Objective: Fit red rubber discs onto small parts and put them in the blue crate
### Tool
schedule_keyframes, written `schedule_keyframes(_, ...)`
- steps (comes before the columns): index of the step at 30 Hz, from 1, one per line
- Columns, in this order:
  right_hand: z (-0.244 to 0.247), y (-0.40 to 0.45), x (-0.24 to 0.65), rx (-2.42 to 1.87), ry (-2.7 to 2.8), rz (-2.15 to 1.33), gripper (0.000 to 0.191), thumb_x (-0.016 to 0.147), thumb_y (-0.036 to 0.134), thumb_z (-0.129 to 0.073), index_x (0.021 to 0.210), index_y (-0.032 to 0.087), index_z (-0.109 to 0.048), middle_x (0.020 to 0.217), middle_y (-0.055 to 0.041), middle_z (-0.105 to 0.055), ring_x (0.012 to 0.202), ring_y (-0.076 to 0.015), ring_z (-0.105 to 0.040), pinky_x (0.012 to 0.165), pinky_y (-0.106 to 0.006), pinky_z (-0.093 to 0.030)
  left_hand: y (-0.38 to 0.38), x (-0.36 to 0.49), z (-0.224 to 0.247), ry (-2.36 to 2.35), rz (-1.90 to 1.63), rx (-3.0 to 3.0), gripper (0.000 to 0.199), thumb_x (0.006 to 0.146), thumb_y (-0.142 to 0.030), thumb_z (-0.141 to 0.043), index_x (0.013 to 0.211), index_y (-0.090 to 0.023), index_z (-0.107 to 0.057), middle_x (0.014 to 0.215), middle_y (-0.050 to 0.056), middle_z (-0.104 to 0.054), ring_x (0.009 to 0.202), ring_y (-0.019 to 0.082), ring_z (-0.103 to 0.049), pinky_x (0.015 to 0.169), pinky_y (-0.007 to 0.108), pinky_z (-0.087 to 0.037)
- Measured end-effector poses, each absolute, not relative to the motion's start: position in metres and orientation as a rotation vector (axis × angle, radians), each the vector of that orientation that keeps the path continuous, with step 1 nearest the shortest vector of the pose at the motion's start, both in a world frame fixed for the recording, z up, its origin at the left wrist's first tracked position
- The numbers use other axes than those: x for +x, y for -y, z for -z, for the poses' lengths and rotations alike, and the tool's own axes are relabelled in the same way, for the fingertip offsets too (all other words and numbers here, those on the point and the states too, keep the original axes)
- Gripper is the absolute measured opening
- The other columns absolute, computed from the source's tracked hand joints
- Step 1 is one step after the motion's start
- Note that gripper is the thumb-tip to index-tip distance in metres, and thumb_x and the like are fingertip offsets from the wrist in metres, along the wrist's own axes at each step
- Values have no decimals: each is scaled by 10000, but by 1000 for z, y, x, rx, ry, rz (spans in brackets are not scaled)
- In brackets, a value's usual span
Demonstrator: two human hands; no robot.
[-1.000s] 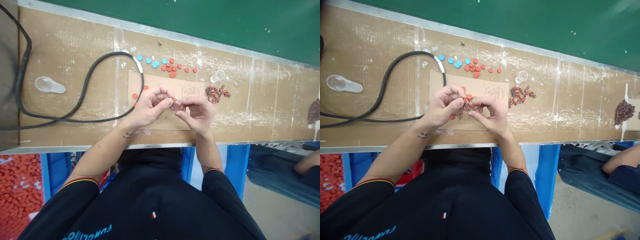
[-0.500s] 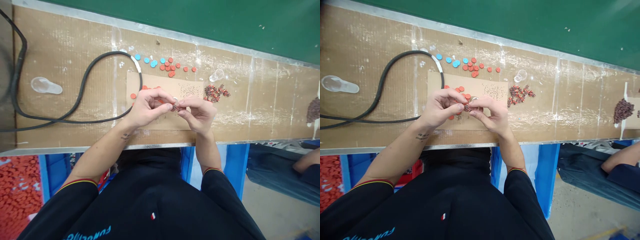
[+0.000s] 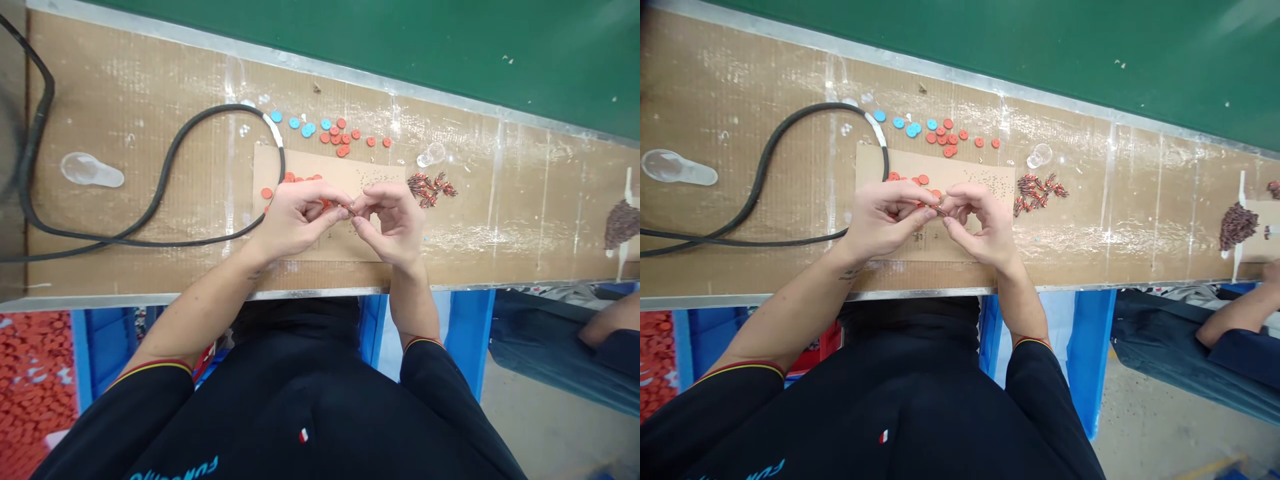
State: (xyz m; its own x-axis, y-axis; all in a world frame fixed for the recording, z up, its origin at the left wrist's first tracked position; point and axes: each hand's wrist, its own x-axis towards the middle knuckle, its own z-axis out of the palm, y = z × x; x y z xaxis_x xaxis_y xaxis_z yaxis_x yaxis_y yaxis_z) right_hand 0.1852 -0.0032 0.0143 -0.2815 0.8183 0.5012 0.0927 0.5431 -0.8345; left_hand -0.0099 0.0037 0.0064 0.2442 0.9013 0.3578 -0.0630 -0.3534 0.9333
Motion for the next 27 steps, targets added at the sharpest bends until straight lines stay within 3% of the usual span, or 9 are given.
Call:
schedule_keyframes(9, -13, 4, 185, -799, 1823, -749, 453, 890, 55, -636, 1269, 300, -589, 965, 50, -704, 820, -87, -698, 652, -208, -570, -4, -8, -7, -790, -1401, 1810, 107, 972, -274, -711, 974, -276, -817, 678, -22, -680, 458, 81, -412, 508, 284, -369)
schedule_keyframes(15, -12, 4, 186, -782, 1849, -733, 488, 893, 46, -636, 1297, 310, -565, 956, 50, -693, 807, -91, -689, 647, -214, -582, -3, -8, -6, -772, -1444, 1832, 101, 983, -247, -715, 989, -272, -812, 760, -13, -736, 453, 65, -409, 507, 277, -373)
schedule_keyframes(19, -10, 4, 186, -783, 1838, -746, 488, 898, 65, -648, 1308, 314, -557, 960, 54, -685, 779, -82, -662, 641, -211, -577, -2, -9, -5, -822, -1390, 1859, 121, 999, -295, -686, 999, -257, -801, 794, 4, -755, 449, 66, -410, 483, 270, -366)
schedule_keyframes(27, -11, 2, 186, -809, 1804, -670, 428, 965, 175, -698, 1327, 326, -528, 965, 58, -717, 826, -96, -724, 631, -228, -575, -5, -5, -5, -789, -1530, 1881, 88, 1005, -265, -690, 1009, -270, -778, 813, 12, -769, 610, 117, -619, 648, 291, -527)
